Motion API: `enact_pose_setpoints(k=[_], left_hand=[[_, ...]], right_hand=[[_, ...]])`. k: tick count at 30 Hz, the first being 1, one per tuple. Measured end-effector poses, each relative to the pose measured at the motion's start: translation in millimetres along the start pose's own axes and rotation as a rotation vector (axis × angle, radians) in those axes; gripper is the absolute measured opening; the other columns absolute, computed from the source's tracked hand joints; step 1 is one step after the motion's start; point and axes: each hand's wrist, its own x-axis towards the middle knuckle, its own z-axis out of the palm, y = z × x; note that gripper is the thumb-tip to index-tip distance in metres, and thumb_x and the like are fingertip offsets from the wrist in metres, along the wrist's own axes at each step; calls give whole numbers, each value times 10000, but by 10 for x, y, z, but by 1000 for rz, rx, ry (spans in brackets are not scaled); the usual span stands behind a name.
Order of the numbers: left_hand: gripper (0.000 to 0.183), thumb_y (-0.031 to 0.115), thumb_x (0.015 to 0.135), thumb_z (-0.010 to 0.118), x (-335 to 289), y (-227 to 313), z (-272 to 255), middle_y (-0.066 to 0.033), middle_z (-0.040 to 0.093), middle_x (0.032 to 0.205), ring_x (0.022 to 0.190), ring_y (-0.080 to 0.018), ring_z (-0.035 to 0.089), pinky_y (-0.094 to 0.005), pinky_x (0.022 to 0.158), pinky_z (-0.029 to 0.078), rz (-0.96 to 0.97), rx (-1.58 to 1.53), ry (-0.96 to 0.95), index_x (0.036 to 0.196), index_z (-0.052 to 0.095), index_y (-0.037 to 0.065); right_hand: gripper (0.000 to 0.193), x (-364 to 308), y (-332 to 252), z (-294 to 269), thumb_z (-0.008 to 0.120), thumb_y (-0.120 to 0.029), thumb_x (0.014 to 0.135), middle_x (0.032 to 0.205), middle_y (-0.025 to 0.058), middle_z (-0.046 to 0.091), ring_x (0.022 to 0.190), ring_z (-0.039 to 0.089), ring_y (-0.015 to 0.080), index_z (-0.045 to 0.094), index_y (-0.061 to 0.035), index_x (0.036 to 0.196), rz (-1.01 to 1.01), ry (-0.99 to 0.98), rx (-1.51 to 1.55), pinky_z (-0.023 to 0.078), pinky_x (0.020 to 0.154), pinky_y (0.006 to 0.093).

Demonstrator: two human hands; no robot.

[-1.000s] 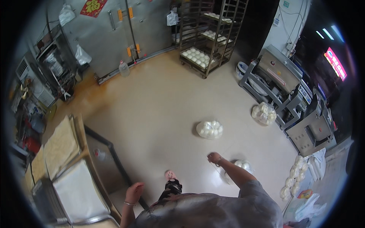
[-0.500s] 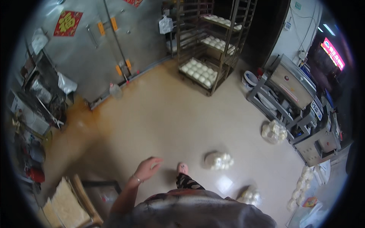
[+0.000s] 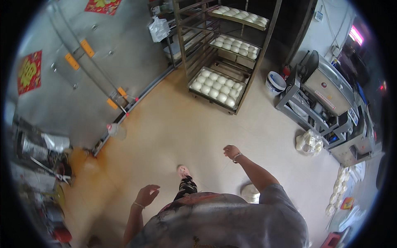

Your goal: The person unpacks dough balls from plastic bags, places them into metal trays, and covers the trays with paper. The person also retrieves full trays from a rolling rack and stacks them on the work table.

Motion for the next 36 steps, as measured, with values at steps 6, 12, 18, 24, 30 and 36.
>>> enact_pose_setpoints(k=[6, 12, 18, 24, 30, 36], left_hand=[[239, 128, 788, 579, 2750, 814, -1901, -136, 596, 972, 906, -298, 574, -354, 794, 461, 390, 246, -8, 1013, 573, 48], [393, 128, 761, 607, 5235, 2405, -2987, -145, 498, 1157, 1071, -324, 471, -379, 901, 402, 740, 534, 79, 1128, 498, 40], [628, 107, 663, 684, 7737, 3880, -3294, -149, 402, 1296, 1203, -323, 378, -409, 1013, 288, 1038, 719, 261, 1229, 418, 49], [627, 208, 612, 716, 9926, 4734, -3318, -121, 484, 1167, 1126, -291, 428, -405, 955, 333, 1069, 817, 16, 1160, 455, 53], [185, 158, 629, 644, 10672, 4634, -3175, -5, 573, 682, 641, -199, 581, -345, 554, 440, 773, 709, -333, 798, 569, 145], [91, 167, 626, 616, 10863, 4729, -3146, 17, 545, 570, 543, -204, 569, -347, 479, 418, 582, 797, -492, 698, 564, 184]], right_hand=[[201, 1198, 150, -29, 469, -163, 812, 714, 80, 645, 611, 628, 205, 618, -67, 718, 116, -405, -431, 473, 482, 294], [203, 2312, -130, -357, 455, -185, 874, 772, 101, 648, 609, 631, 183, 578, -37, 808, 707, -92, 402, 489, 468, 278], [234, 4947, -157, -1291, 481, -231, 852, 738, 96, 653, 565, 617, 159, 597, -60, 743, 502, -53, 277, 479, 470, 287], [208, 7491, -483, -2688, 500, -234, 855, 778, 111, 647, 599, 618, 187, 578, -43, 827, 322, 254, 564, 481, 487, 298], [168, 9069, -757, -3869, 540, -176, 821, 766, 142, 626, 595, 613, 258, 563, -37, 913, 384, 512, 1268, 485, 479, 334], [256, 10183, -642, -4578, 627, -234, 789, 751, 126, 608, 636, 614, 228, 553, 6, 842, 189, 678, 1373, 498, 514, 310]])
